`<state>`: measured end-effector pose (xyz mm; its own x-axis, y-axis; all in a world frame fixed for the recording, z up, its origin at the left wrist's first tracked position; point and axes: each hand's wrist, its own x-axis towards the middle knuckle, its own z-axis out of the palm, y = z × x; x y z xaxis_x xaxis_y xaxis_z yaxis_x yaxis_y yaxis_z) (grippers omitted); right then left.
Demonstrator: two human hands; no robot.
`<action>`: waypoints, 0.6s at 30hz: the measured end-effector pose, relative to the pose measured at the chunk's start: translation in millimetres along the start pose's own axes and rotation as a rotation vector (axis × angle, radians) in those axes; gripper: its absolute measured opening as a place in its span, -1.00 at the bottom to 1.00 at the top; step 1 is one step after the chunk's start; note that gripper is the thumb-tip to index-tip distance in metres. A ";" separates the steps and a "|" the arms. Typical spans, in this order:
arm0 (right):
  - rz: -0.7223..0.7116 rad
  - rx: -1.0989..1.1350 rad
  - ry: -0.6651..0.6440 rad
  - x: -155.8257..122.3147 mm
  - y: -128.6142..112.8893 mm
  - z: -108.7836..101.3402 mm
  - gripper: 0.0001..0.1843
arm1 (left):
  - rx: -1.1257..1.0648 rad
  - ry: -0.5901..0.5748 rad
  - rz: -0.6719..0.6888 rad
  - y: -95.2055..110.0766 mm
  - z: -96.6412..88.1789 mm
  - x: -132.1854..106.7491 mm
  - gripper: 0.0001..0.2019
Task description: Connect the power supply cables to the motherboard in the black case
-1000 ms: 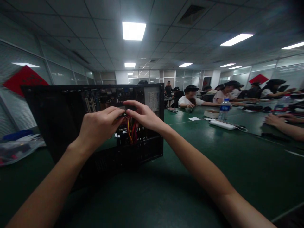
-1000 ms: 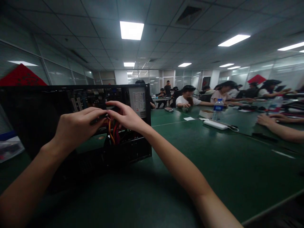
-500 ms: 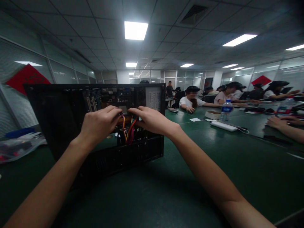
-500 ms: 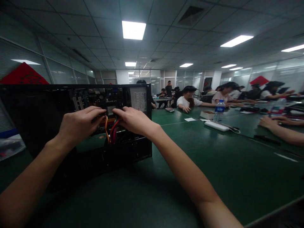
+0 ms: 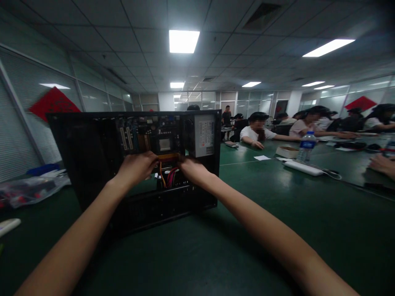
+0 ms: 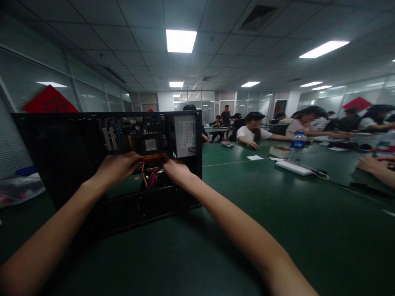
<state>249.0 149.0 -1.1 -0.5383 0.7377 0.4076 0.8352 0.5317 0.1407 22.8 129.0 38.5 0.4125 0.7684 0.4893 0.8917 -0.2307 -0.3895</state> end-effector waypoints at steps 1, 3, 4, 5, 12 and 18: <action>0.023 0.036 -0.022 2.6 4.8 5.0 -0.61 | 0.007 -0.023 -0.004 -2.0 3.8 0.6 -0.65; 0.040 0.103 -0.052 6.2 12.3 12.3 -0.64 | 0.016 -0.053 0.007 -6.0 11.7 1.6 -0.65; 0.037 0.131 -0.058 7.2 14.9 14.8 -0.64 | 0.014 -0.060 0.023 -7.7 15.6 2.0 -0.65; 0.026 0.151 -0.057 7.8 16.5 16.6 -0.64 | 0.010 -0.063 0.043 -9.0 19.3 2.3 -0.65; -0.043 0.143 -0.057 8.8 16.2 21.8 -0.69 | -0.036 -0.069 0.113 -2.7 35.9 2.7 -0.68; -0.079 0.151 0.016 7.2 14.1 19.6 -0.70 | -0.058 -0.162 0.122 10.1 37.7 9.9 -0.66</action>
<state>254.7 170.0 -13.9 -0.5984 0.6855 0.4148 0.7635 0.6448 0.0360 28.8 156.8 10.1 0.4872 0.8173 0.3076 0.8479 -0.3584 -0.3907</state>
